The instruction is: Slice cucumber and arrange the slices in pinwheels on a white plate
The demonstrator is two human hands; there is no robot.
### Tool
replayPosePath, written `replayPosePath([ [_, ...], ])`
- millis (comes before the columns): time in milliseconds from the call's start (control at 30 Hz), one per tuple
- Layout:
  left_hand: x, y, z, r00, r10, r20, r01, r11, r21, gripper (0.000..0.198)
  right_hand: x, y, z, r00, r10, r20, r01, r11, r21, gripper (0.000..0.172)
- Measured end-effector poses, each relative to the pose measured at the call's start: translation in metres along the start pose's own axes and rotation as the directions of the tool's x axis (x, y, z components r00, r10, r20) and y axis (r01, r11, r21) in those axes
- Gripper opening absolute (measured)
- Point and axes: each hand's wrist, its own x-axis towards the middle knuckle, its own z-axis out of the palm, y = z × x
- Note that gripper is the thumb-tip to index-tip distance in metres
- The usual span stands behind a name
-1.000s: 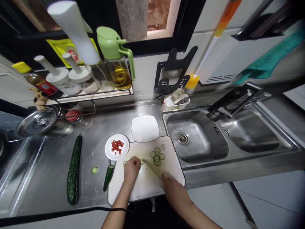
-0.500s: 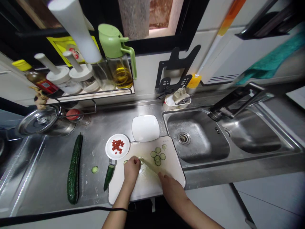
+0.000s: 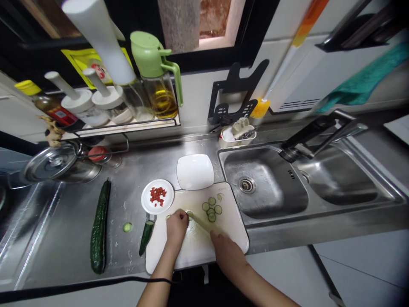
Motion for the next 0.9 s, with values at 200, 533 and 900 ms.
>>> replayPosePath([
  [200,0.000,0.001,-0.001,1.000,0.001,0.016,0.000,1.000,-0.020,0.016,-0.002,0.003,0.003,1.000,-0.024,-0.007,0.024,0.999,0.033,0.052],
  [533,-0.014,-0.012,-0.012,0.998,0.008,-0.065,-0.011,0.999,-0.052,0.017,-0.022,0.026,0.015,0.997,0.016,0.080,-0.025,0.994,0.110,0.055],
  [900,-0.016,-0.054,-0.037,0.979,-0.095,-0.181,0.099,0.995,0.013,0.017,-0.022,0.028,0.016,0.998,0.006,0.067,-0.015,0.991,0.133,0.054],
])
